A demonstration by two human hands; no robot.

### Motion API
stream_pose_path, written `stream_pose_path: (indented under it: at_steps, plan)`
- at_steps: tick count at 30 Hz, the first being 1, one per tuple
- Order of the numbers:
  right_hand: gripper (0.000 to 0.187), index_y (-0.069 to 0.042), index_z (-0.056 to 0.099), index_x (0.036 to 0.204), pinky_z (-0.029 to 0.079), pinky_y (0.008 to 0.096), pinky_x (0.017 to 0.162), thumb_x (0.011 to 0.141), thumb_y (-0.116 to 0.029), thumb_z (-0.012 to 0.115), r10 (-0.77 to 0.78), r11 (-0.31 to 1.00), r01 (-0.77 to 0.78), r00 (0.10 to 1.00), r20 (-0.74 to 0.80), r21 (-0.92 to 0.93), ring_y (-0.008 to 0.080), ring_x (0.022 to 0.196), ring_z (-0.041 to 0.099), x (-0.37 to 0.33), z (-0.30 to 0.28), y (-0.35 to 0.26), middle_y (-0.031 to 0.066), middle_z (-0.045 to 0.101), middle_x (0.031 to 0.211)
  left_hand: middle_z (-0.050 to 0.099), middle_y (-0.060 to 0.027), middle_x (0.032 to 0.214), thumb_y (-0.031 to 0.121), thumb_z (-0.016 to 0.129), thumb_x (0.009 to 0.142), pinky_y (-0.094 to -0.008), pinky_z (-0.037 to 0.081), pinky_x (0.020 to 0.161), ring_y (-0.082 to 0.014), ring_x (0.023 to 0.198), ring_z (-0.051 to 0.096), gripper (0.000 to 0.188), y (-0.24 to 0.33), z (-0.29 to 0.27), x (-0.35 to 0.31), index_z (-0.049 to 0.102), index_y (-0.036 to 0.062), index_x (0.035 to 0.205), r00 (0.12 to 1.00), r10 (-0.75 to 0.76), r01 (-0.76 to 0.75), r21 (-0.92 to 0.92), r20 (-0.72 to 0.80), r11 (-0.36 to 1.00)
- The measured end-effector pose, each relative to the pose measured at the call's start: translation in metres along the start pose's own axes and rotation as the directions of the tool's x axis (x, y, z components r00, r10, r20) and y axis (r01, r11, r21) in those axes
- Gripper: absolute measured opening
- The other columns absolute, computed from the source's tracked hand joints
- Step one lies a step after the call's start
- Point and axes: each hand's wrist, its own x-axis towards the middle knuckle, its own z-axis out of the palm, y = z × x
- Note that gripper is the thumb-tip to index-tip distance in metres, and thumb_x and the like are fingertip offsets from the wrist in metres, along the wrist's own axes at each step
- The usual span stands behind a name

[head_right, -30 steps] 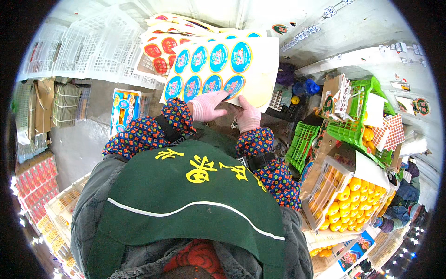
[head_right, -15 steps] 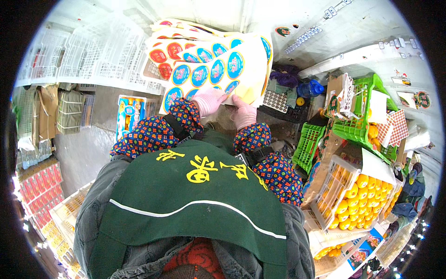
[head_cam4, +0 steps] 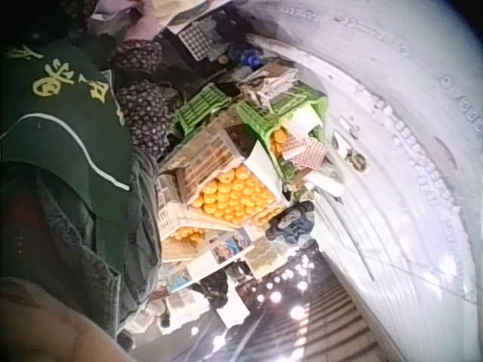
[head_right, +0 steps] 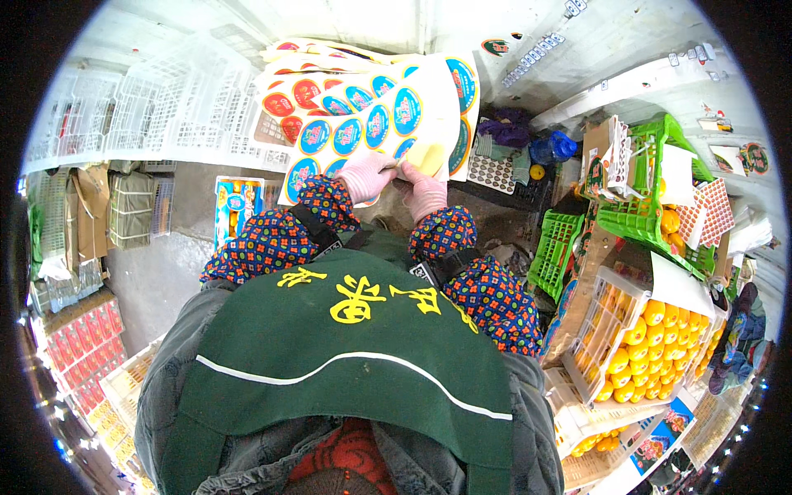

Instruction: The person selects oranges from a crate, applies small round stickers to each orange, then places the labeled oranges into a branded box. The person also handles sticker sheets and packaging materials during the process.

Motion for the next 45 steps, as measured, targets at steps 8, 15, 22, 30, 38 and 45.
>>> stream_pose_path:
  at_steps: [8,15,22,30,38,45]
  plan:
    - [0.038,-0.004,0.054,0.129,0.061,0.0425,0.083,0.093,-0.001,0.064,0.049,0.999,-0.049,0.998,-0.047,0.002,0.0307,0.103,0.067,-0.013,-0.003,-0.011,0.0136,0.065,0.119,0.07,-0.0192,0.089,0.021,0.063,0.088,-0.0385,0.053,0.075,-0.0332,0.084,0.068,0.021,-0.017,0.002,0.006,0.073,0.0056,0.098,0.997,0.078,-0.078,-0.132,-0.003,0.988]
    - [0.037,-0.001,0.057,0.124,0.059,0.0376,0.069,0.089,-0.005,0.069,0.032,0.999,-0.026,0.983,-0.183,0.032,0.0285,0.094,0.069,-0.013,-0.019,-0.016,0.0132,0.068,0.111,0.07,-0.0163,0.079,0.022,0.062,0.086,-0.0355,0.053,0.07,-0.0257,0.075,0.068,0.025,-0.044,-0.009,0.022,0.072,-0.0004,0.093,0.994,-0.013,-0.006,-0.175,-0.111,0.985]
    - [0.042,-0.003,0.056,0.126,0.059,0.0479,0.083,0.085,0.005,0.064,-0.194,0.978,0.208,0.953,-0.231,0.035,0.0296,0.103,0.067,0.016,-0.061,-0.004,0.0127,0.066,0.115,0.071,-0.0146,0.096,0.02,0.063,0.086,-0.0357,0.052,0.082,-0.024,0.088,0.067,0.034,-0.043,-0.141,0.027,0.069,-0.0042,0.109,0.809,-0.242,0.063,-0.331,-0.536,0.942]
    - [0.037,-0.002,0.062,0.118,0.057,0.0359,0.064,0.085,-0.015,0.073,-0.21,0.834,0.069,0.957,-0.198,-0.548,0.0187,0.084,0.069,0.046,-0.067,-0.023,0.0098,0.07,0.102,0.07,-0.0171,0.106,0.013,0.062,0.089,-0.0413,0.054,0.087,-0.0358,0.097,0.068,0.015,0.293,-0.087,0.124,0.069,0.0047,0.099,0.495,0.667,-0.734,0.143,-0.557,0.664]
    - [0.04,-0.004,0.057,0.125,0.059,0.0425,0.069,0.088,-0.015,0.069,-0.074,0.909,0.009,0.988,-0.138,-0.418,0.024,0.094,0.068,0.033,-0.084,-0.066,0.0122,0.068,0.11,0.064,-0.0117,0.093,0.012,0.057,0.085,-0.039,0.051,0.081,-0.0284,0.087,0.064,0.011,0.496,0.08,0.165,0.065,0.0049,0.088,0.082,0.99,-0.932,0.36,0.111,0.036]
    - [0.043,-0.006,0.052,0.131,0.06,0.0482,0.072,0.091,-0.016,0.066,-0.034,0.976,0.032,0.999,-0.006,-0.217,0.0287,0.104,0.067,0.007,-0.075,-0.075,0.0143,0.066,0.117,0.048,-0.0239,0.142,0.041,0.063,0.086,-0.0553,0.034,0.108,-0.0382,0.133,0.046,0.075,0.456,0.047,0.156,0.041,-0.0036,0.143,0.193,0.947,-0.981,0.085,0.257,0.176]
